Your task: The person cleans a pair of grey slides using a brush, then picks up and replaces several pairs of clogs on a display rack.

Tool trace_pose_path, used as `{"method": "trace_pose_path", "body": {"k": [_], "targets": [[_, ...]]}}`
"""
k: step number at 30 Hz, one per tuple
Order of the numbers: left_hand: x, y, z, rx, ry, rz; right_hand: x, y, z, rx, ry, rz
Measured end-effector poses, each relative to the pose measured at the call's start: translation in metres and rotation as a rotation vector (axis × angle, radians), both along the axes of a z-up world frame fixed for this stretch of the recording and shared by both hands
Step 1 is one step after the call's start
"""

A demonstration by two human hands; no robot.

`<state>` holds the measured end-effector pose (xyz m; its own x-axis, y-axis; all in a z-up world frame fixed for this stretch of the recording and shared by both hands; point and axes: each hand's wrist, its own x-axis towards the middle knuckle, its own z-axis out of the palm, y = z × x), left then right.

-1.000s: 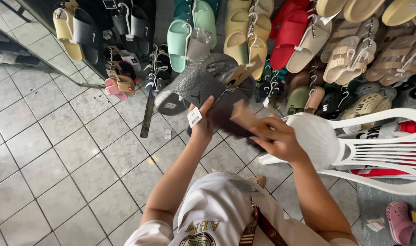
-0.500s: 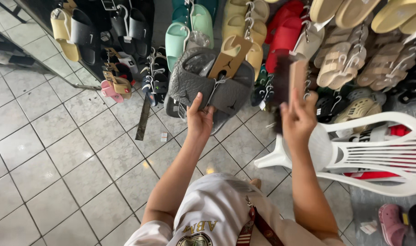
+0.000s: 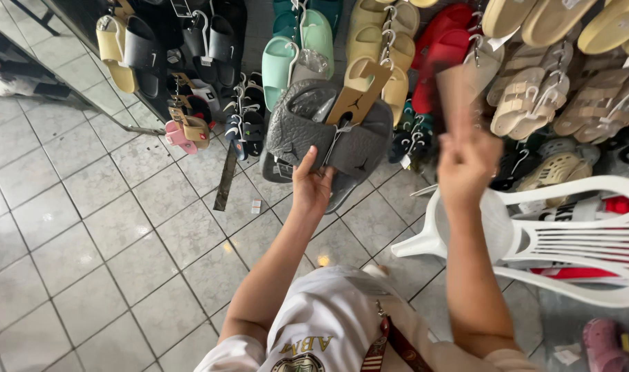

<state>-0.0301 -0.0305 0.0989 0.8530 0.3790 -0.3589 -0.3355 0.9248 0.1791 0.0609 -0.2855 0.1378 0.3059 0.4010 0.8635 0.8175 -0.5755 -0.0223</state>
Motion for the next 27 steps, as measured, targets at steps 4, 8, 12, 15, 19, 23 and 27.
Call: {"method": "trace_pose_path", "body": {"k": [4, 8, 12, 15, 19, 23, 27], "targets": [[0.005, 0.009, -0.024, 0.079, 0.04, -0.023, 0.007, -0.002, 0.017, 0.753, 0.458, 0.36], [0.017, 0.018, -0.023, 0.064, 0.03, -0.027, 0.022, 0.001, 0.015, 0.957, 0.84, 0.715], [0.057, 0.036, 0.011, -0.038, 0.05, 0.037, 0.016, 0.029, 0.013, 0.976, 0.928, 0.685], [0.1, 0.061, 0.027, -0.04, 0.001, 0.093, 0.033, 0.044, 0.001, 1.219, 1.102, 0.658], [0.163, 0.098, 0.058, -0.032, -0.07, 0.169, 0.105, 0.057, -0.059, 1.096, 1.17, 0.625], [0.221, 0.133, 0.093, -0.036, -0.14, 0.232, 0.138, 0.12, -0.013, 1.034, 1.106, 0.721], [0.282, 0.169, 0.105, 0.009, -0.17, 0.201, 0.207, 0.157, -0.026, 1.105, 1.05, 0.764]]}}
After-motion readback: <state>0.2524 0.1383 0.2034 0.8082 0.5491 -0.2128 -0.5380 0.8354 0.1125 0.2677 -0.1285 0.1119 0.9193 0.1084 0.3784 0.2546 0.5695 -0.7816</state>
